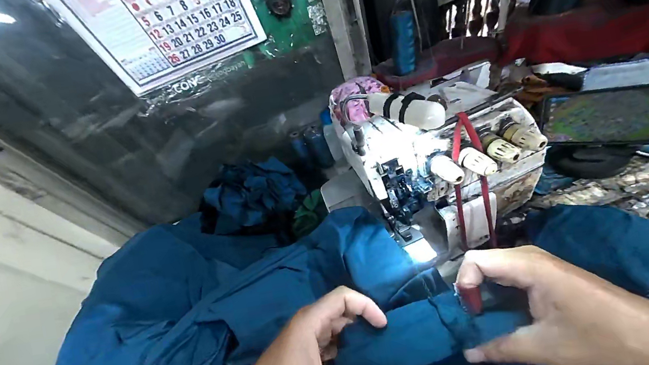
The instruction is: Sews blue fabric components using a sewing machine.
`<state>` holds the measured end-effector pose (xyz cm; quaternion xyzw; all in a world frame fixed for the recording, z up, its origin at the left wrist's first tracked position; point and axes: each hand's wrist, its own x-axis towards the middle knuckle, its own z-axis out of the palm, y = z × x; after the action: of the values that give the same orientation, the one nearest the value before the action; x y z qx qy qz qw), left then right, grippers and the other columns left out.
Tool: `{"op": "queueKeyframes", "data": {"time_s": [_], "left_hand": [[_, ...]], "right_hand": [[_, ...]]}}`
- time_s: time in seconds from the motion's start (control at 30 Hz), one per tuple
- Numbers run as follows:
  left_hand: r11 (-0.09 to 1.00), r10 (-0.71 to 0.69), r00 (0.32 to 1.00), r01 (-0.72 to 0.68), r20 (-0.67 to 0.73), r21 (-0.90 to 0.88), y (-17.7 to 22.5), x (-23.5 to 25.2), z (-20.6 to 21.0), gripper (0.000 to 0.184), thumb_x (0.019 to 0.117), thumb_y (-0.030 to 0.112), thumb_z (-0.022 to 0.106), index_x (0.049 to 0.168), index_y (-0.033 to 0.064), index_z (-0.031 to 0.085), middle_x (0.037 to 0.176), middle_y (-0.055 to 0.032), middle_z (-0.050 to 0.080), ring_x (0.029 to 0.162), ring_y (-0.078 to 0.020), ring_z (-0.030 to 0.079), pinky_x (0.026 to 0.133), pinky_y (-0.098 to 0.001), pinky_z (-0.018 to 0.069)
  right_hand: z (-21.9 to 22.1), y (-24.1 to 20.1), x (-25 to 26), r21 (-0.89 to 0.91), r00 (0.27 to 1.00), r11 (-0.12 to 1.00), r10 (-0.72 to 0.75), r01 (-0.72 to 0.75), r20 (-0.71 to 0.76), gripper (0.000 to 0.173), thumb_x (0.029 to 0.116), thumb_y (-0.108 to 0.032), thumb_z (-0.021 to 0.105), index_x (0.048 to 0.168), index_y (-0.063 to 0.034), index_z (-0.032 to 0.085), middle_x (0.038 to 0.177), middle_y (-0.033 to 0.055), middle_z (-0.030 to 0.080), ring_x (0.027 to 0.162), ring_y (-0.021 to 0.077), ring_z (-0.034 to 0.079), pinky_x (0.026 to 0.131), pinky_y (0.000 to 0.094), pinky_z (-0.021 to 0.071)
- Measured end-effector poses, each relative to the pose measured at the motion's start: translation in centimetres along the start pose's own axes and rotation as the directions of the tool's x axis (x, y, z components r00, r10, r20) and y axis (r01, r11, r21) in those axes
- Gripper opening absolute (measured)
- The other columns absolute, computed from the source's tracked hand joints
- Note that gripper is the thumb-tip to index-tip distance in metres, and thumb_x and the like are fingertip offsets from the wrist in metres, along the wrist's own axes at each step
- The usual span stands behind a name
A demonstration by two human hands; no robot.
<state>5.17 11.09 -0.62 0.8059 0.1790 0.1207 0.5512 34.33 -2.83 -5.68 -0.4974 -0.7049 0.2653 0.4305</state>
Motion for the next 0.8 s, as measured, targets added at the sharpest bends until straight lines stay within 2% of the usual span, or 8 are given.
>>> {"op": "queueKeyframes", "data": {"time_s": [0.07,0.13,0.27,0.43,0.53,0.67,0.73,0.8], "left_hand": [[0.997,-0.014,0.989,0.026,-0.149,0.075,0.9,-0.2,2.0,0.047,0.0747,0.020,0.089,0.113,0.0136,0.063,0.104,0.0031,0.070,0.093,-0.0059,0.068,0.078,-0.0210,0.0578],[0.988,0.011,0.962,0.032,-0.274,0.151,1.2,-0.1,3.3,0.034,0.0791,0.012,0.084,0.107,0.0111,0.065,0.100,0.0023,0.071,0.090,-0.0064,0.068,0.078,-0.0210,0.0569],[0.966,0.114,0.939,-0.029,-0.323,0.256,0.0,-0.1,3.4,0.021,0.1015,0.027,0.066,0.105,0.0080,0.072,0.093,-0.0005,0.072,0.077,-0.0076,0.068,0.069,-0.0248,0.0588],[0.921,0.132,0.901,0.043,-0.413,0.387,0.2,-0.1,3.8,0.024,0.1034,0.029,0.063,0.110,0.0054,0.067,0.091,-0.0019,0.072,0.072,-0.0084,0.068,0.062,-0.0265,0.0590],[0.863,0.046,0.897,0.186,-0.439,0.470,0.3,-0.4,3.6,0.036,0.1003,0.038,0.066,0.119,0.0075,0.062,0.083,0.0007,0.068,0.066,-0.0086,0.063,0.056,-0.0285,0.0541],[0.886,0.075,0.932,0.100,-0.354,0.452,1.6,-0.9,2.6,0.022,0.1042,0.030,0.060,0.105,0.0103,0.071,0.085,0.0018,0.070,0.070,-0.0059,0.065,0.062,-0.0239,0.0561],[0.922,0.155,0.935,-0.022,-0.318,0.386,1.9,-1.2,2.3,0.019,0.1053,0.022,0.059,0.107,0.0055,0.069,0.090,-0.0018,0.071,0.074,-0.0086,0.067,0.066,-0.0258,0.0590],[0.933,0.192,0.913,-0.056,-0.361,0.355,1.4,-0.5,3.0,0.017,0.1039,0.021,0.061,0.105,0.0056,0.069,0.088,-0.0011,0.072,0.070,-0.0081,0.067,0.061,-0.0244,0.0585]], "right_hand": [[0.8,0.8,-0.2,0.135,0.986,0.985,-0.089,0.108,-0.140,0.027,0.0812,-0.026,0.088,0.100,-0.0141,0.072,0.099,-0.0011,0.073,0.092,0.0099,0.070,0.080,0.0289,0.0623],[1.4,1.0,-0.3,0.208,0.971,0.966,-0.110,0.155,-0.212,0.018,0.0869,-0.023,0.083,0.097,-0.0111,0.075,0.099,0.0025,0.076,0.094,0.0134,0.073,0.082,0.0308,0.0630],[2.5,1.5,-0.1,0.243,0.935,0.952,-0.094,0.185,-0.342,0.012,0.0900,-0.017,0.079,0.087,-0.0074,0.073,0.091,0.0056,0.076,0.089,0.0162,0.074,0.080,0.0324,0.0631],[3.0,1.9,-0.1,0.239,0.914,0.961,-0.032,0.139,-0.405,0.018,0.0867,-0.015,0.081,0.079,-0.0099,0.065,0.086,0.0028,0.074,0.079,0.0125,0.071,0.067,0.0267,0.0598],[2.6,1.4,-0.2,0.166,0.900,0.983,0.001,0.079,-0.436,0.020,0.0844,-0.018,0.084,0.088,-0.0128,0.065,0.086,-0.0001,0.070,0.075,0.0125,0.069,0.064,0.0277,0.0608],[1.1,0.1,-1.0,-0.131,0.957,0.988,0.035,-0.075,-0.286,0.039,0.0931,-0.037,0.074,0.129,-0.0288,0.063,0.099,-0.0119,0.073,0.072,0.0022,0.068,0.059,0.0230,0.0603],[0.8,-0.4,-1.9,-0.200,0.968,0.968,0.101,-0.149,-0.230,0.027,0.0976,-0.042,0.067,0.120,-0.0282,0.071,0.089,-0.0116,0.072,0.065,0.0002,0.065,0.055,0.0233,0.0573],[1.4,-0.3,-2.5,-0.070,0.950,0.972,0.201,-0.224,-0.240,0.019,0.0994,-0.038,0.067,0.104,-0.0209,0.074,0.083,-0.0086,0.073,0.059,0.0027,0.068,0.048,0.0238,0.0599]]}}
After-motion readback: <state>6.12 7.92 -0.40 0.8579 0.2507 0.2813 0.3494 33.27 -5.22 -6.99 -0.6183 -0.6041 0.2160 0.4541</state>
